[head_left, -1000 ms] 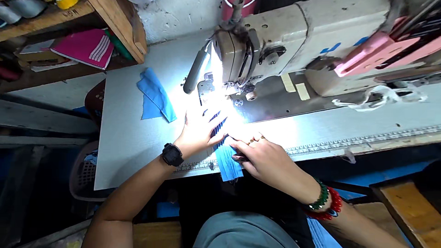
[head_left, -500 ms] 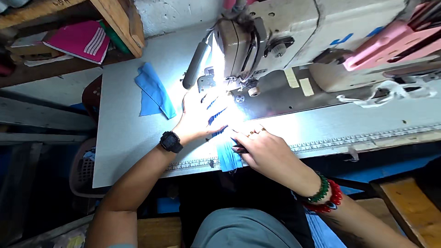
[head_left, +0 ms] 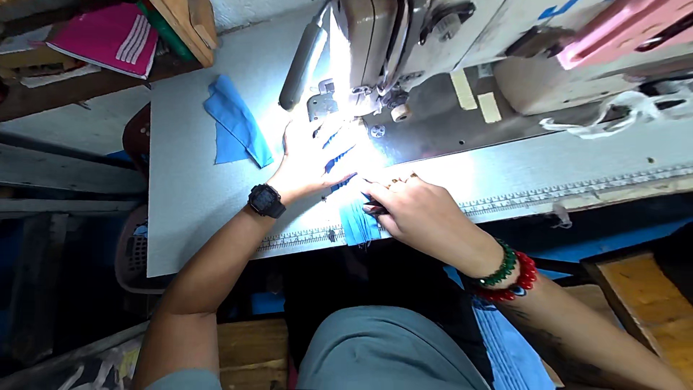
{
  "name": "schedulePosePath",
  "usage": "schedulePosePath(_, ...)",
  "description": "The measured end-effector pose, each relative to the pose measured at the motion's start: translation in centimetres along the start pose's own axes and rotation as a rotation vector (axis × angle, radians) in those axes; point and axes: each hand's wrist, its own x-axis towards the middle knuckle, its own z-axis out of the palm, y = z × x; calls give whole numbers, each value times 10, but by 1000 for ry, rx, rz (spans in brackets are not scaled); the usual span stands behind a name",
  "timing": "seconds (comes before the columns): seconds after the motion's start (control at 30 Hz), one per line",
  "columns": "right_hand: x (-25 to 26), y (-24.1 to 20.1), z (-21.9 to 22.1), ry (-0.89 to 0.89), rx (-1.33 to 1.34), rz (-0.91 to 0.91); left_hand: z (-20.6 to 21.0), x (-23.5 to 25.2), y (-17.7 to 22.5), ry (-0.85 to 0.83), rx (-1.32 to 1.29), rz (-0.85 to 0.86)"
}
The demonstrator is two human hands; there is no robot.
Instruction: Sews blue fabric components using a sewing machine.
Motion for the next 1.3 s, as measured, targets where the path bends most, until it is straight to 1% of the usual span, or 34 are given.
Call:
schedulePosePath(0.03,0,0,-1,-11,7,2,-2,-2,3,-23,6,-7)
schedulePosePath(0.07,-2,1,-2,-27,24,4,-3,-6,9,-9,-2,5)
schedulePosePath(0.13,-11,5,-2,-4,96,-25,-5,-21,27,91,-46,90)
schedulePosePath(0.23,-36,8,4,39,220,-42,-5,-56,57,95,-117,235)
schedulePosePath(0.3,-54,7,9,69,263,-32,1,-78,69,119,-149,299)
schedulePosePath(0.4,-71,5,17,112,270,-24,9,-96,76,160,-171,294)
schedulePosePath(0.57,-77,2,19,176,244,-76,11,-98,79,187,-140,279)
schedulePosePath(0.7,-78,-1,22,221,232,-75,12,-99,80,199,-112,284)
schedulePosePath(0.8,-76,-5,26,252,172,-62,12,-100,80,210,-101,301)
schedulePosePath(1.03,-75,-15,29,239,149,-23,10,-100,79,223,-120,334)
schedulePosePath(1.17,-75,-13,22,192,188,-41,8,-98,80,186,-123,347)
schedulePosePath(1.3,-77,-9,22,198,216,-72,7,-97,80,179,-118,344)
